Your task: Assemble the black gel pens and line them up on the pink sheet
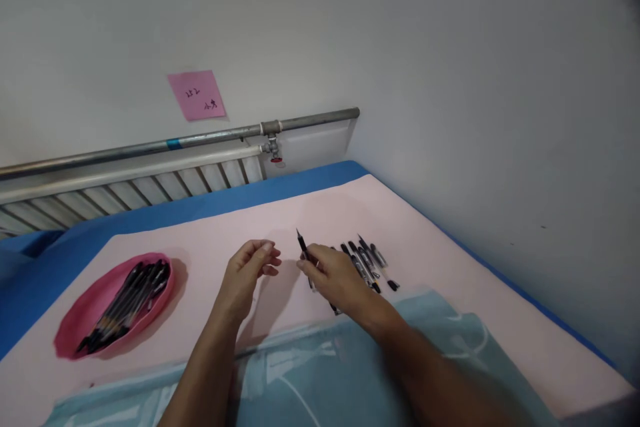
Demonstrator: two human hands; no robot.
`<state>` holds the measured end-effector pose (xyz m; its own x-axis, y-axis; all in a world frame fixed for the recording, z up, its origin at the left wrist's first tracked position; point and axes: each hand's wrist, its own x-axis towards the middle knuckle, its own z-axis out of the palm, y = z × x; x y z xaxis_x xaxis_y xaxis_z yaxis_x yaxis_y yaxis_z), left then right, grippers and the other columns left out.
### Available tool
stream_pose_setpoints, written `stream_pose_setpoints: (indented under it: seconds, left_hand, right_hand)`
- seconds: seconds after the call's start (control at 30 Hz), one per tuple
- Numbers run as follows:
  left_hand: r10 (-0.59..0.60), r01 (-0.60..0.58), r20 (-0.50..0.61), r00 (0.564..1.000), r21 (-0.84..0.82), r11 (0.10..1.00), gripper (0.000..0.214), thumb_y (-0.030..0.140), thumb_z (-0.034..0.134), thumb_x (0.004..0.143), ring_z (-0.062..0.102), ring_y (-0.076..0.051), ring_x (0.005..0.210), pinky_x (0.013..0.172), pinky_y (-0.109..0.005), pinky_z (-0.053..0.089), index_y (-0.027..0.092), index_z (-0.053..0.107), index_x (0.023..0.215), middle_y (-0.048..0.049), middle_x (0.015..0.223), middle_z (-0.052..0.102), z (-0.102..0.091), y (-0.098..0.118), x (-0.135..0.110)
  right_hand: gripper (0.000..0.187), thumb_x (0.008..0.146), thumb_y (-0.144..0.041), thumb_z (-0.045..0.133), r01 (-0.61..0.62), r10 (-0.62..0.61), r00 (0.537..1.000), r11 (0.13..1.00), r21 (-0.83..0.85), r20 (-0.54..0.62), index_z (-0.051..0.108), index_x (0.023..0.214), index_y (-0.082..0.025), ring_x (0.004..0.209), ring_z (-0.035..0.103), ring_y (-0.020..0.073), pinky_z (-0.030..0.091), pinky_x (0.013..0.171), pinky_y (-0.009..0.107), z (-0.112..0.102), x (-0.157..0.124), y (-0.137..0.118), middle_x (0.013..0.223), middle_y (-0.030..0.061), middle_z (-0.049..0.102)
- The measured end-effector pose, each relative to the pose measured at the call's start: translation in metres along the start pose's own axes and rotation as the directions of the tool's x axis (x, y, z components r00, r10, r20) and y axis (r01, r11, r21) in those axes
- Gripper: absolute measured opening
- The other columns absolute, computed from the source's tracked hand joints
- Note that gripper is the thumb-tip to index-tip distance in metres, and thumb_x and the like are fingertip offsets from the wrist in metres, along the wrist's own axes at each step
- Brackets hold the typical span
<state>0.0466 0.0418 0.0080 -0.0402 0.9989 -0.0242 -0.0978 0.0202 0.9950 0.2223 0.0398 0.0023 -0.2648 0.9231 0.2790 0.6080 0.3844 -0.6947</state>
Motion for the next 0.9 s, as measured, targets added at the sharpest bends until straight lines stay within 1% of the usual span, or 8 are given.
stream_pose_setpoints:
  seconds: [0.07, 0.17, 0.27, 0.37, 0.43, 0.63, 0.73, 0.9]
  left_hand:
    - [-0.007, 0.003, 0.053, 0.999, 0.070, 0.998, 0.023, 0.035, 0.060, 0.071, 0.057, -0.013, 0.067, 0.061, -0.026, 0.045, 0.015, 0.059, 0.084, -0.0031, 0.077, 0.062, 0.004, -0.003, -0.001]
    - [-0.013, -0.036, 0.163, 0.986, 0.295, 0.955, 0.015, 0.028, 0.059, 0.070, 0.054, -0.013, 0.063, 0.059, -0.025, 0.042, 0.017, 0.060, 0.081, -0.0001, 0.069, 0.060, 0.011, -0.012, -0.003]
    - [0.037, -0.176, 0.256, 0.966, 0.544, 0.821, 0.011, 0.022, 0.054, 0.072, 0.054, -0.014, 0.067, 0.063, -0.026, 0.041, 0.019, 0.061, 0.079, -0.0001, 0.072, 0.061, 0.019, -0.024, -0.004]
    - [0.091, -0.320, 0.348, 0.933, 0.691, 0.648, 0.019, 0.013, 0.047, 0.073, 0.054, -0.015, 0.074, 0.069, -0.027, 0.040, 0.020, 0.063, 0.081, -0.0022, 0.080, 0.061, 0.027, -0.031, -0.006]
    - [0.094, -0.405, 0.437, 0.895, 0.704, 0.584, 0.023, 0.011, 0.045, 0.073, 0.053, -0.015, 0.077, 0.069, -0.027, 0.040, 0.020, 0.063, 0.083, -0.0035, 0.083, 0.060, 0.034, -0.033, -0.009]
    - [-0.003, -0.522, 0.631, 0.776, 0.644, 0.559, 0.025, 0.016, 0.047, 0.075, 0.054, -0.015, 0.076, 0.066, -0.024, 0.040, 0.022, 0.066, 0.090, -0.0042, 0.086, 0.058, 0.054, -0.036, -0.024]
    - [-0.059, -0.598, 0.677, 0.733, 0.684, 0.417, 0.027, 0.019, 0.044, 0.079, 0.052, -0.016, 0.075, 0.066, -0.026, 0.039, 0.022, 0.067, 0.094, -0.0061, 0.085, 0.058, 0.060, -0.037, -0.027]
    - [-0.104, -0.673, 0.701, 0.705, 0.708, 0.212, 0.027, 0.020, 0.042, 0.082, 0.050, -0.016, 0.071, 0.060, -0.026, 0.036, 0.022, 0.068, 0.090, -0.0063, 0.078, 0.057, 0.063, -0.034, -0.028]
  right_hand:
    - [0.020, 0.083, -0.031, 0.046, -0.012, 0.013, 0.999, 1.000, 0.009, -0.045, 0.049, 0.068, -0.018, 0.058, 0.044, 0.0096, 0.026, 0.054, 0.021, -0.005, 0.001, 0.002, 0.064, -0.0027, 0.052]
    - [0.021, 0.084, -0.032, 0.044, -0.030, 0.032, 0.993, 0.999, 0.018, -0.113, 0.050, 0.069, -0.019, 0.058, 0.044, 0.0098, 0.027, 0.054, 0.021, -0.012, 0.002, 0.004, 0.064, -0.0026, 0.051]
    - [0.021, 0.083, -0.032, 0.044, -0.038, 0.039, 0.989, 0.999, 0.014, -0.143, 0.050, 0.068, -0.019, 0.057, 0.043, 0.0099, 0.028, 0.055, 0.021, -0.019, 0.002, 0.005, 0.063, -0.0027, 0.051]
    - [0.022, 0.082, -0.032, 0.043, -0.045, 0.045, 0.985, 0.999, 0.008, -0.167, 0.050, 0.067, -0.019, 0.057, 0.043, 0.0096, 0.028, 0.055, 0.021, -0.024, 0.002, 0.005, 0.062, -0.0031, 0.050]
    - [0.022, 0.082, -0.033, 0.043, -0.052, 0.053, 0.980, 0.999, 0.010, -0.191, 0.051, 0.067, -0.019, 0.057, 0.043, 0.0094, 0.029, 0.055, 0.021, -0.026, 0.002, 0.004, 0.062, -0.0033, 0.051]
    - [0.021, 0.082, -0.032, 0.045, -0.057, 0.061, 0.981, 0.998, 0.024, -0.186, 0.047, 0.065, -0.018, 0.056, 0.042, 0.0088, 0.028, 0.055, 0.020, -0.027, 0.002, 0.003, 0.062, -0.0038, 0.050]
    - [0.023, 0.082, -0.031, 0.045, -0.052, 0.053, 0.980, 0.999, 0.013, -0.192, 0.043, 0.063, -0.018, 0.055, 0.041, 0.0082, 0.027, 0.054, 0.020, -0.027, 0.002, 0.004, 0.060, -0.0045, 0.048]
    - [0.023, 0.082, -0.032, 0.045, -0.042, 0.040, 0.982, 0.999, -0.007, -0.183, 0.043, 0.063, -0.018, 0.055, 0.039, 0.0082, 0.026, 0.053, 0.021, -0.025, 0.002, 0.005, 0.060, -0.0047, 0.047]
